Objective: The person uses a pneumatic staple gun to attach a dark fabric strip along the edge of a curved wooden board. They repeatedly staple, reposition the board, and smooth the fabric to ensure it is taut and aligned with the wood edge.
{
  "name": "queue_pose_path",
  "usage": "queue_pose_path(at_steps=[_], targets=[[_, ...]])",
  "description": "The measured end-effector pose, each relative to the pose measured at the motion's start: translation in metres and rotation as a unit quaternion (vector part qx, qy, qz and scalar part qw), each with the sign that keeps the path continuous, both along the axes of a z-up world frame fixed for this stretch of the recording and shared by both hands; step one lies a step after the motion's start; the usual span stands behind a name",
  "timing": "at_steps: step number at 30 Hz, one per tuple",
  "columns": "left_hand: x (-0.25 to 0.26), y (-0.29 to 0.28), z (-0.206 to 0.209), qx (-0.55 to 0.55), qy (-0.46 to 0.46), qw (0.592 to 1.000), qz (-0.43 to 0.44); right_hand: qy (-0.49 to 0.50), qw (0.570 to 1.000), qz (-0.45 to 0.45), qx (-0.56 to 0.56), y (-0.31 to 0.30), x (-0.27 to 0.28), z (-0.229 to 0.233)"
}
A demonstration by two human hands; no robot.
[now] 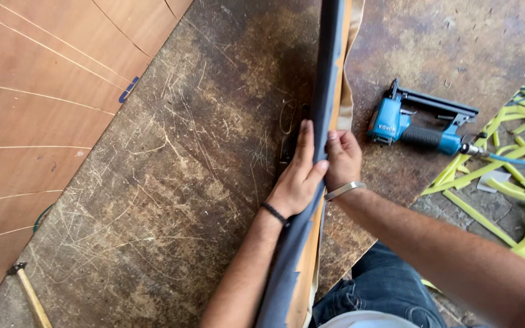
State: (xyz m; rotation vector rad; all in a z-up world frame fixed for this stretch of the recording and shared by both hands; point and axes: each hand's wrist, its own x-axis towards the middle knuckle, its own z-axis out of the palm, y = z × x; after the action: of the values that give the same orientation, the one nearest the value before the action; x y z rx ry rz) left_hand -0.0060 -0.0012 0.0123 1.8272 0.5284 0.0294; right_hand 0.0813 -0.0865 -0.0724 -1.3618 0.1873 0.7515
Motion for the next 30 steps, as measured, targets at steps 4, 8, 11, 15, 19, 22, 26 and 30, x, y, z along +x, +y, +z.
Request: queue_pose_path(at_steps=[4, 8, 11, 15, 19, 22, 26, 30], targets=[[-0.001, 0.006, 0.018, -0.018, 0.127, 0.991, 0.024, -0.011, 0.998, 0.058, -0.008, 0.010, 0.007, 0.021], [0.008, 0.014, 0.026, -0.011, 0.241, 0.970, -0.016, -0.085, 0.912, 0.308, -0.257, -0.031, 0.068, 0.051], [0.008, 0.014, 0.030, 0.028, 0.233, 0.972, -0.029, -0.581, 0.646, 0.317, -0.380, -0.091, 0.135, 0.065], [0.010, 0.017, 0.029, 0.057, 0.218, 0.974, -0.035, -0.444, 0.658, 0.454, -0.404, -0.103, 0.161, 0.047], [0.008, 0.013, 0.028, 0.068, 0.223, 0.972, -0.040, -0.325, 0.660, 0.515, -0.440, -0.082, 0.176, 0.043], [0.007, 0.015, 0.022, 0.070, 0.202, 0.976, -0.035, -0.325, 0.692, 0.520, -0.382, -0.079, 0.181, 0.060], [0.008, 0.012, 0.018, 0.109, 0.125, 0.985, -0.045, -0.160, 0.845, 0.446, -0.250, -0.075, 0.163, 0.088], [0.005, 0.014, 0.018, 0.080, 0.228, 0.969, -0.048, -0.350, 0.804, 0.460, -0.140, -0.050, 0.153, 0.103]])
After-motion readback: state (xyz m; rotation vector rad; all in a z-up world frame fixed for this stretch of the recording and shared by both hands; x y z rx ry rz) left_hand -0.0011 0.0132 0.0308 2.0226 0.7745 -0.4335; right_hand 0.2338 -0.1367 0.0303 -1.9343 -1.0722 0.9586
